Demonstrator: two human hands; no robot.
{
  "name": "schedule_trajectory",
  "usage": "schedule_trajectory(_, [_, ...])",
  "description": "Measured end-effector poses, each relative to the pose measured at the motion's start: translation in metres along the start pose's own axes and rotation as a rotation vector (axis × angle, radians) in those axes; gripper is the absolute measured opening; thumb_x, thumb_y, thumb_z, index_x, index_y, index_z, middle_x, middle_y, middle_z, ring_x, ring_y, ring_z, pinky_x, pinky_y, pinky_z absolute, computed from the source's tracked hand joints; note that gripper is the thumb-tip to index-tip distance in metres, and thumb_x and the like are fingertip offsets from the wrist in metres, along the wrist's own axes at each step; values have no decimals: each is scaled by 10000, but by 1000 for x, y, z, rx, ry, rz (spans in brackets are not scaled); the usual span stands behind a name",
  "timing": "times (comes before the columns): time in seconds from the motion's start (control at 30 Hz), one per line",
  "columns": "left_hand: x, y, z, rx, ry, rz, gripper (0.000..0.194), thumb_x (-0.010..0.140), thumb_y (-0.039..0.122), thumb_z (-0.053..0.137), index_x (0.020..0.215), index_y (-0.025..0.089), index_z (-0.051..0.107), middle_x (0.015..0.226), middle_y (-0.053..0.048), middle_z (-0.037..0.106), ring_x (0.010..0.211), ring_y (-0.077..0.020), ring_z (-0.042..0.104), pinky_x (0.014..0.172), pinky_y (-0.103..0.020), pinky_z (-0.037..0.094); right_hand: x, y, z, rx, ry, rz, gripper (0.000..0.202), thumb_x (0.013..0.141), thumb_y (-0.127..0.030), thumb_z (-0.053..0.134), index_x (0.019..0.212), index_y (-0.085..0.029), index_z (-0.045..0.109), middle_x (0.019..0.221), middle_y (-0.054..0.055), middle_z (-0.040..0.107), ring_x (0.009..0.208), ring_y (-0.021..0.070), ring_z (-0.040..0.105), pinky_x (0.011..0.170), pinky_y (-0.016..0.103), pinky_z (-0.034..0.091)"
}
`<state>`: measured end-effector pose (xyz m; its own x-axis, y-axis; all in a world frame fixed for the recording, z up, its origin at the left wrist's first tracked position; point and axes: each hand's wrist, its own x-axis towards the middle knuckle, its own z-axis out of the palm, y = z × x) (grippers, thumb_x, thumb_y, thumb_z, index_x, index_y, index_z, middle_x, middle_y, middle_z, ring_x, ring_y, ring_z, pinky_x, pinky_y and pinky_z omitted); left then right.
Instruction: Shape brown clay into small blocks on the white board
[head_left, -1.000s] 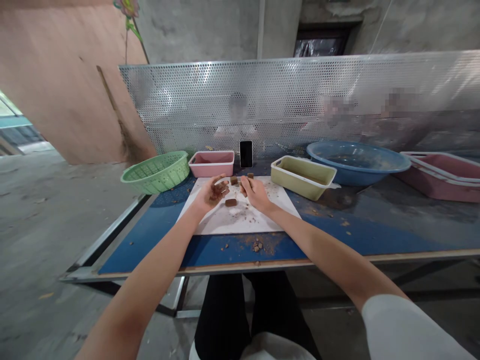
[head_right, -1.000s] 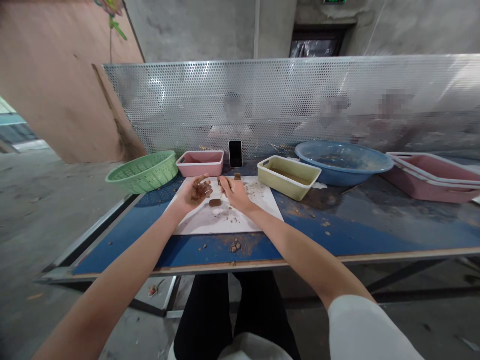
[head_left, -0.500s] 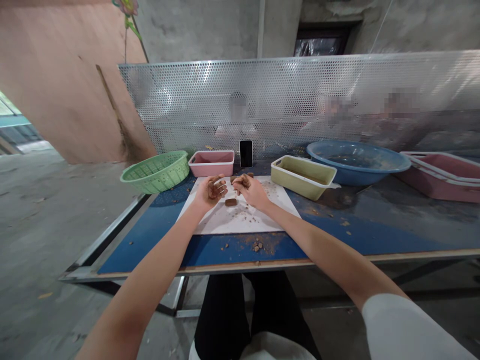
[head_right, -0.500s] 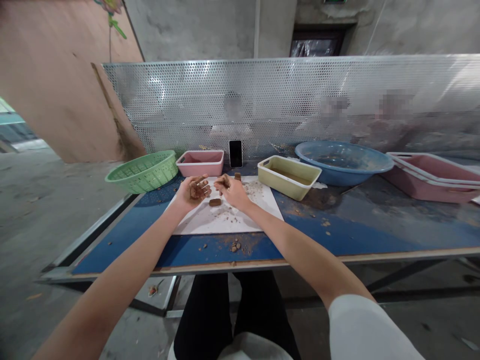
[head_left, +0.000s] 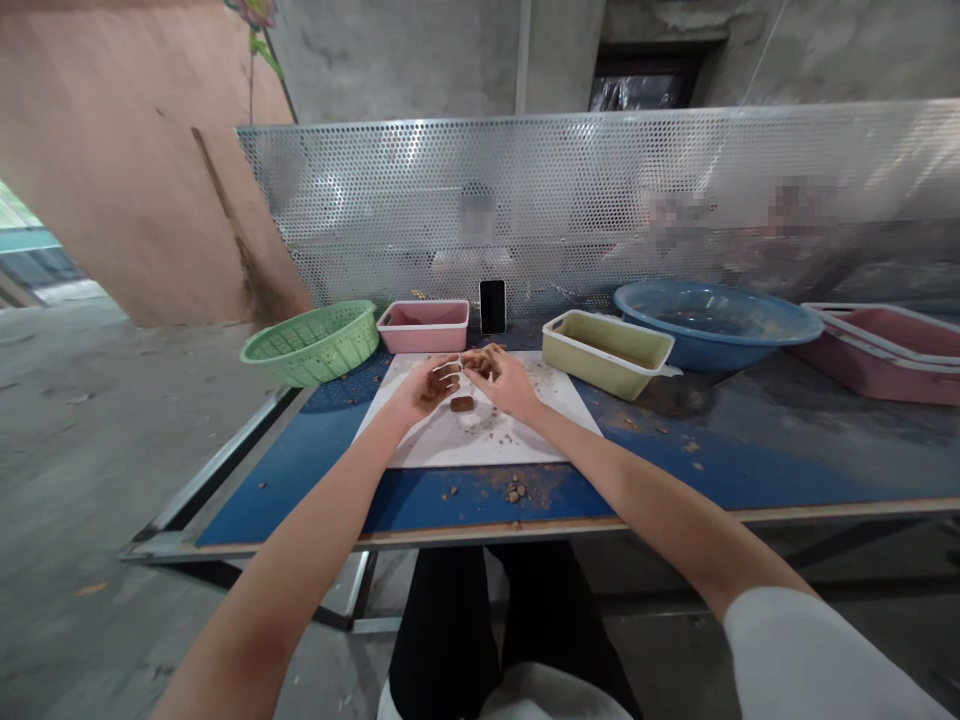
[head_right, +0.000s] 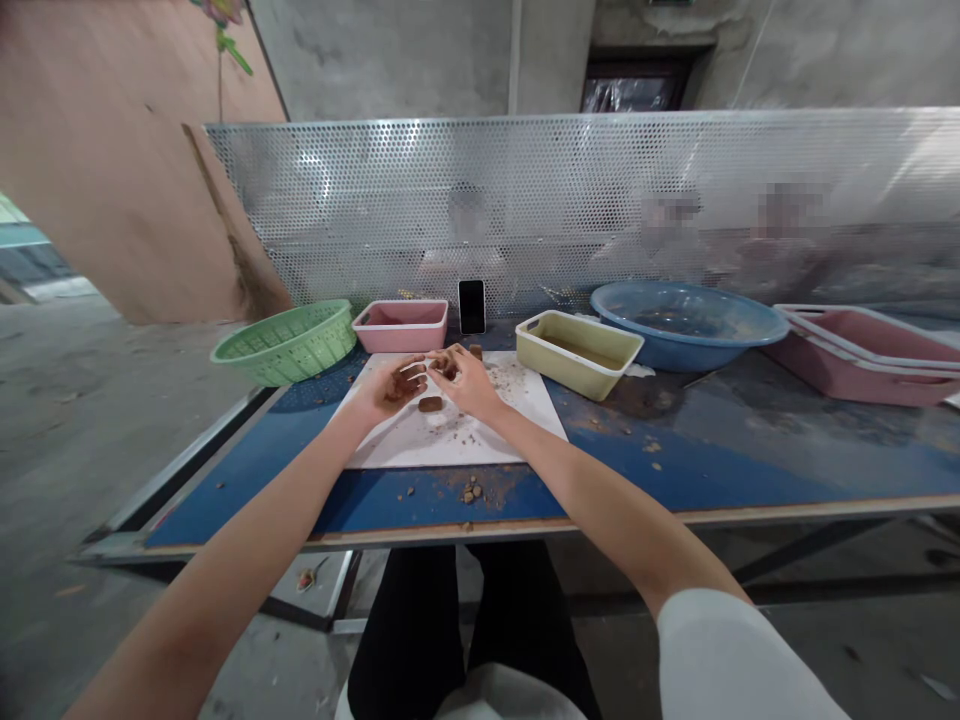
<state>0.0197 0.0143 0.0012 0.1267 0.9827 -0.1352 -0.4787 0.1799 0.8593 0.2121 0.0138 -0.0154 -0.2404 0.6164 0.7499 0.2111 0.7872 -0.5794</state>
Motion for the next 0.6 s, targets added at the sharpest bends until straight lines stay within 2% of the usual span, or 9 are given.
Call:
schedule_trajectory(0.1, [1, -6, -2, 85, -108, 26, 252, 768, 230, 899, 983, 148, 795, 919, -68, 788, 730, -148, 723, 700, -251, 581, -2, 1, 2, 37, 13, 42, 303, 946, -459, 703, 1120, -212, 684, 909, 40, 698, 740, 172, 595, 738, 335, 532])
schedule_trajectory(0.2, [1, -11, -5, 122, -188, 35, 301, 745, 275, 944, 964, 127, 799, 914, -88, 784, 732, -160, 725, 689, -263, 578, -2, 3, 3, 54, 0, 49, 256, 935, -427, 706, 1061, -209, 661, 943, 44, 709, 742, 165, 610, 728, 326, 527])
schedule_trajectory(0.4, [1, -12, -8, 121, -213, 10, 322, 749, 305, 951, 972, 129, 801, 882, -81, 770, 712, -167, 720, 698, -286, 590, -1, 9, 0, -90, 12, -58, 222, 964, -428, 696, 1048, -224, 723, 966, 53, 608, 810, 188, 567, 783, 359, 542])
schedule_trajectory(0.6, [6, -14, -14, 122, -223, 17, 257, 770, 288, 936, 890, 118, 785, 771, -49, 717, 662, -135, 666, 647, -240, 560, -3, 14, 1, -113, 8, -86, 268, 953, -393, 736, 1156, -219, 744, 1016, 49, 541, 814, 176, 544, 830, 362, 551])
